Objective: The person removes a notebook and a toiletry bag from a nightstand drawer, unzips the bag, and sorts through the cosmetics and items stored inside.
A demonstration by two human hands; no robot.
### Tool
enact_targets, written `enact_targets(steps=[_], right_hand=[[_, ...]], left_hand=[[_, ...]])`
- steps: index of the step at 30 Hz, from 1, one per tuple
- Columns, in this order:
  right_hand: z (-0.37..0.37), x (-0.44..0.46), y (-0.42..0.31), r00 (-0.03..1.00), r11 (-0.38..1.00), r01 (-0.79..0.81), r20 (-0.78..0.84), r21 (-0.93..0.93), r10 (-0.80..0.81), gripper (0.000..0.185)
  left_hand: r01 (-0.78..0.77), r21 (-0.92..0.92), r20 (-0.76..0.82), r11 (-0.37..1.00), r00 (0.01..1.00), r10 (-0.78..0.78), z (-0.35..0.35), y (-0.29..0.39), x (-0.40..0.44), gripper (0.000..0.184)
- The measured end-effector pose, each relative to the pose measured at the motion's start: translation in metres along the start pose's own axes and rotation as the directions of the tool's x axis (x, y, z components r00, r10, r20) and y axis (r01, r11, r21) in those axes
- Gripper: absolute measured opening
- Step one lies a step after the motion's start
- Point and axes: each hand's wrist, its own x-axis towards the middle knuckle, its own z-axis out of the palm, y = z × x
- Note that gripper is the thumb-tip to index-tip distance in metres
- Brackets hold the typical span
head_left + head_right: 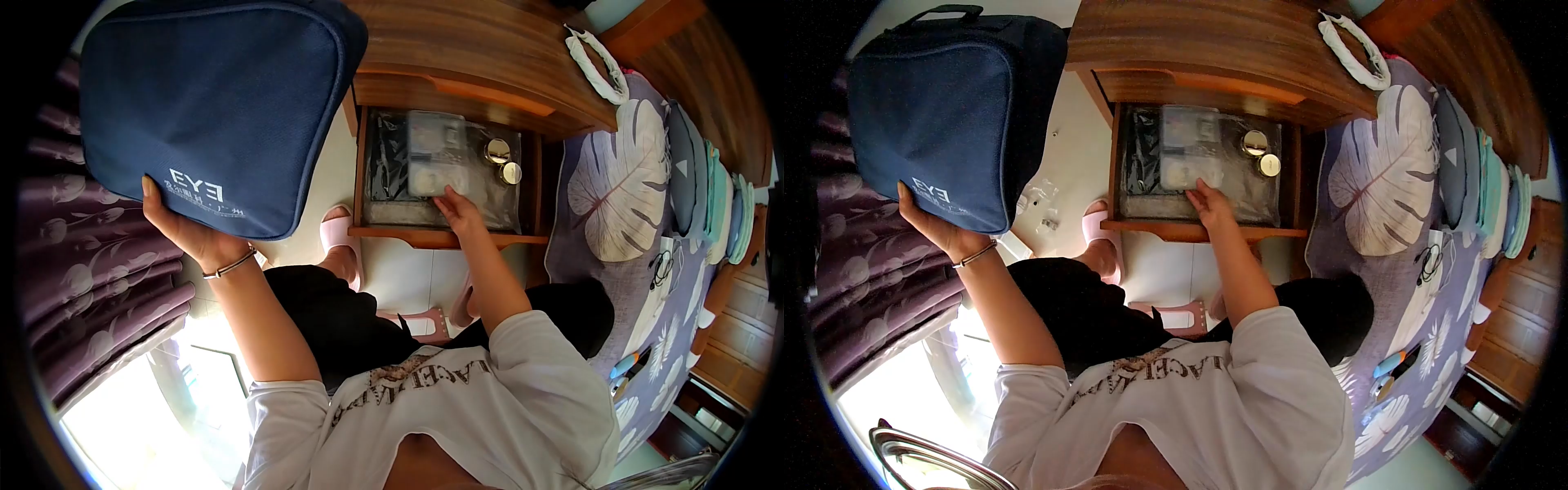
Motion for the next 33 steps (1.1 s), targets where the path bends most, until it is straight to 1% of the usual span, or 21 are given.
enact_targets(steps=[4, 6, 7, 9, 10, 11, 12, 13, 15, 16, 18, 19, 21, 22, 24, 25, 27, 28, 30, 31, 33], right_hand=[[0.019, 0.019, 0.026, 0.994, 0.997, -0.067, 0.087, -0.026, 0.069, 0.039], [0.025, 0.036, 0.042, 0.996, 0.987, -0.068, 0.042, -0.144, 0.074, 0.044], [0.028, 0.039, 0.042, 0.996, 0.987, -0.068, 0.042, -0.143, 0.075, 0.044], [0.036, 0.039, 0.039, 0.997, 0.936, -0.060, -0.061, -0.348, 0.042, 0.057], [0.041, 0.031, 0.033, 0.997, 0.936, -0.062, -0.065, -0.348, 0.042, 0.057], [0.045, 0.023, 0.028, 0.983, 0.729, 0.101, -0.044, -0.677, -0.178, 0.073], [0.049, 0.018, 0.024, 0.929, 0.386, 0.210, 0.060, -0.898, -0.365, 0.090], [0.049, 0.021, 0.022, 0.929, 0.386, 0.209, 0.060, -0.898, -0.365, 0.090], [0.050, 0.027, 0.016, 0.911, 0.157, 0.269, 0.199, -0.950, -0.360, 0.110], [0.049, 0.031, 0.014, 0.912, 0.157, 0.268, 0.198, -0.950, -0.359, 0.110], [0.048, 0.034, 0.012, 0.894, 0.436, 0.447, 0.368, -0.781, -0.257, 0.110], [0.051, 0.035, 0.011, 0.894, 0.438, 0.446, 0.368, -0.780, -0.255, 0.110], [0.054, 0.038, 0.010, 0.892, 0.362, 0.446, 0.370, -0.818, -0.262, 0.109], [0.053, 0.037, 0.010, 0.893, 0.366, 0.443, 0.366, -0.819, -0.262, 0.109], [0.050, 0.040, 0.010, 0.882, 0.446, 0.469, 0.387, -0.762, -0.268, 0.106], [0.043, 0.050, 0.012, 0.882, 0.447, 0.470, 0.386, -0.761, -0.270, 0.106], [0.033, 0.058, 0.013, 0.885, 0.674, 0.449, 0.393, -0.586, -0.249, 0.104], [0.032, 0.056, 0.013, 0.887, 0.674, 0.447, 0.391, -0.588, -0.247, 0.104], [0.033, 0.054, 0.017, 0.866, 0.607, 0.500, 0.338, -0.617, -0.369, 0.100], [0.035, 0.056, 0.021, 0.866, 0.608, 0.499, 0.339, -0.618, -0.367, 0.100], [0.042, 0.056, 0.030, 0.768, 0.351, 0.611, 0.422, -0.709, -0.482, 0.102]], left_hand=[[-0.011, -0.004, 0.000, 1.000, 1.000, 0.011, 0.001, 0.000, -0.003, 0.059], [-0.022, 0.005, -0.005, 1.000, 1.000, 0.022, 0.001, 0.001, -0.003, 0.059], [-0.017, 0.001, -0.005, 1.000, 1.000, 0.017, -0.002, 0.001, -0.001, 0.058], [-0.010, -0.001, -0.004, 1.000, 1.000, 0.010, -0.004, 0.002, 0.002, 0.058], [0.000, 0.002, -0.006, 1.000, 1.000, 0.000, -0.006, 0.003, 0.003, 0.058], [0.009, 0.005, -0.010, 1.000, 1.000, -0.009, -0.006, 0.003, 0.003, 0.058], [0.010, 0.005, -0.011, 1.000, 1.000, -0.010, -0.005, 0.002, 0.003, 0.058], [-0.003, 0.019, -0.016, 1.000, 1.000, 0.003, -0.003, 0.001, 0.002, 0.059], [-0.017, 0.036, -0.021, 0.999, 1.000, 0.017, -0.002, 0.000, 0.002, 0.060], [-0.014, 0.047, -0.019, 0.999, 1.000, 0.015, -0.003, 0.000, 0.002, 0.061], [-0.012, 0.061, -0.018, 0.998, 1.000, 0.013, -0.004, -0.001, 0.001, 0.062], [-0.011, 0.060, -0.010, 0.998, 1.000, 0.012, -0.004, -0.001, 0.001, 0.063], [-0.008, 0.064, -0.003, 0.998, 1.000, 0.008, -0.003, -0.001, -0.001, 0.064], [0.004, 0.070, 0.004, 0.998, 1.000, -0.004, -0.002, -0.001, -0.002, 0.063], [0.015, 0.073, 0.014, 0.997, 1.000, -0.016, -0.001, -0.002, -0.001, 0.062], [0.013, 0.074, 0.024, 0.997, 1.000, -0.015, -0.001, -0.002, 0.001, 0.063], [0.010, 0.074, 0.032, 0.997, 0.999, -0.013, -0.002, -0.003, 0.002, 0.064], [0.012, 0.056, 0.010, 0.998, 1.000, -0.013, -0.001, -0.004, 0.001, 0.063], [0.013, 0.038, -0.012, 0.999, 1.000, -0.013, 0.001, -0.005, -0.001, 0.062], [0.024, 0.034, -0.014, 0.999, 1.000, -0.023, 0.002, -0.005, -0.002, 0.062], [0.032, 0.032, -0.019, 0.999, 0.999, -0.032, 0.000, -0.005, -0.002, 0.061]])
